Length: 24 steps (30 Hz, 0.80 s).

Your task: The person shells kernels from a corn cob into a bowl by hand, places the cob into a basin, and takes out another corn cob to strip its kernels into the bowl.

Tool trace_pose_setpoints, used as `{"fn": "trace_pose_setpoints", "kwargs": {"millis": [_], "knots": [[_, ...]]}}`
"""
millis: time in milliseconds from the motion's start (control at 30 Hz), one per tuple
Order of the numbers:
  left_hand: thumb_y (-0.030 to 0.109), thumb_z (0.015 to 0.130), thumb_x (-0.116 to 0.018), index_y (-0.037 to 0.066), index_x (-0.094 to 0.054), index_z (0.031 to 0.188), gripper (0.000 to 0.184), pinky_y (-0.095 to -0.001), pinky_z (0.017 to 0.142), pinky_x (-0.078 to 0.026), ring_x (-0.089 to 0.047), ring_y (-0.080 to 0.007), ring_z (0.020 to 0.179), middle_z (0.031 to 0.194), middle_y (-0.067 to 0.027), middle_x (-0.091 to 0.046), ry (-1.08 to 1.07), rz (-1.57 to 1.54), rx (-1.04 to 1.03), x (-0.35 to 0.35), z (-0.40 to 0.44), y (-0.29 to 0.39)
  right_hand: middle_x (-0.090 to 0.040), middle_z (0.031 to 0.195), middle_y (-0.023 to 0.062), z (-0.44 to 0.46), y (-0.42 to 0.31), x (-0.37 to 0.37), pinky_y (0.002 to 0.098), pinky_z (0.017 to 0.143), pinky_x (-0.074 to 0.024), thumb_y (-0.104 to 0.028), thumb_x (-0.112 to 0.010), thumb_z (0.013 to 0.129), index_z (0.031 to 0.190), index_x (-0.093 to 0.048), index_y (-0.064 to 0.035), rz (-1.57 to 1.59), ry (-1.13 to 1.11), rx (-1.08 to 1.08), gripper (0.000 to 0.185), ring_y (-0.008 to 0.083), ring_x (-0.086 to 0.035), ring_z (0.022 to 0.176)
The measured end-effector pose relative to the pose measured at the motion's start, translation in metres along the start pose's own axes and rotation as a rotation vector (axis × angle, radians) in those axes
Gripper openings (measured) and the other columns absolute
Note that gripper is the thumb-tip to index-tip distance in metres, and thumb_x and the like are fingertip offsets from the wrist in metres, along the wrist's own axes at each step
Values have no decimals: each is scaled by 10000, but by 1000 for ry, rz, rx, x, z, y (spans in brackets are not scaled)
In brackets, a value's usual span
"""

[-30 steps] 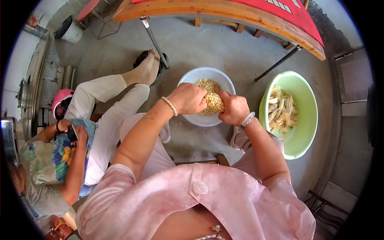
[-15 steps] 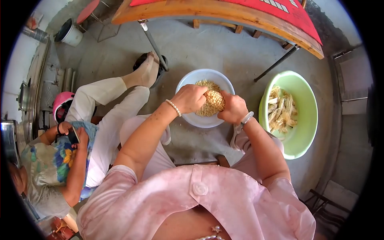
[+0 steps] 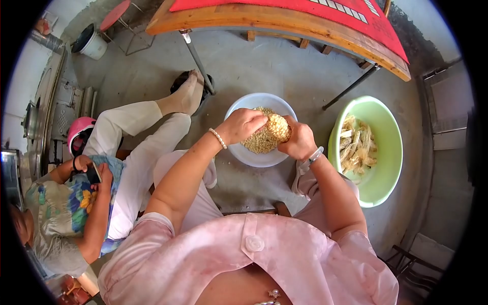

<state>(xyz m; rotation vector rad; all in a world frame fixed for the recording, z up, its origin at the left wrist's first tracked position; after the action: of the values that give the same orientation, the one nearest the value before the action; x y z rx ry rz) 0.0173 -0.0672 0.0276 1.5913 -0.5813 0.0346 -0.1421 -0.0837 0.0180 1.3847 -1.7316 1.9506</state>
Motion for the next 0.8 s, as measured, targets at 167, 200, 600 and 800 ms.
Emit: {"fn": "trace_pose_setpoints", "kwargs": {"millis": [167,200,600,800], "knots": [[370,907,-493,3,-540,677,436,-291,554,-407,-487,-137,539,575,-43,-519,45,143,-29,-1,5,-12,-636,829,180,-1,-3,1,401,724,-488,-137,-675,534,1081,-554,-81,-33,16,21,563,361,-611,795],[381,906,-495,2,-542,674,447,-295,566,-410,-492,-141,551,574,-45,-519,46,169,-11,0,5,-11,-637,831,177,-1,-3,0,402,724,-489,-133,-675,534,1079,-554,-81,-43,13,25,561,361,-611,797],[278,916,-537,28,-526,731,312,-202,451,-323,-384,-44,500,618,34,-476,-56,-270,5,2,0,-4,-635,881,150,-4,-9,4,395,715,-496,-116,-685,541,1066,-557,-91,-40,157,120,541,349,-613,813],[323,844,-636,9,-481,653,399,-278,463,-332,-340,-93,512,557,-19,-449,9,87,-175,3,-3,8,-624,937,135,-8,-16,9,402,695,-498,-122,-686,546,1066,-547,-80,-109,236,238,540,331,-609,830]]}}
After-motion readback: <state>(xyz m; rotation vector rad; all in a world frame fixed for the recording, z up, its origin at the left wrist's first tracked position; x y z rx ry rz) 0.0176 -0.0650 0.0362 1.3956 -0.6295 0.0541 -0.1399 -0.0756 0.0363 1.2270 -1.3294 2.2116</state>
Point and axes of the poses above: each hand's wrist, its own z-axis towards the middle knuckle, its own x-axis out of the back of the hand, y = z × x, the point moved 6 cm from there along z, towards the middle knuckle
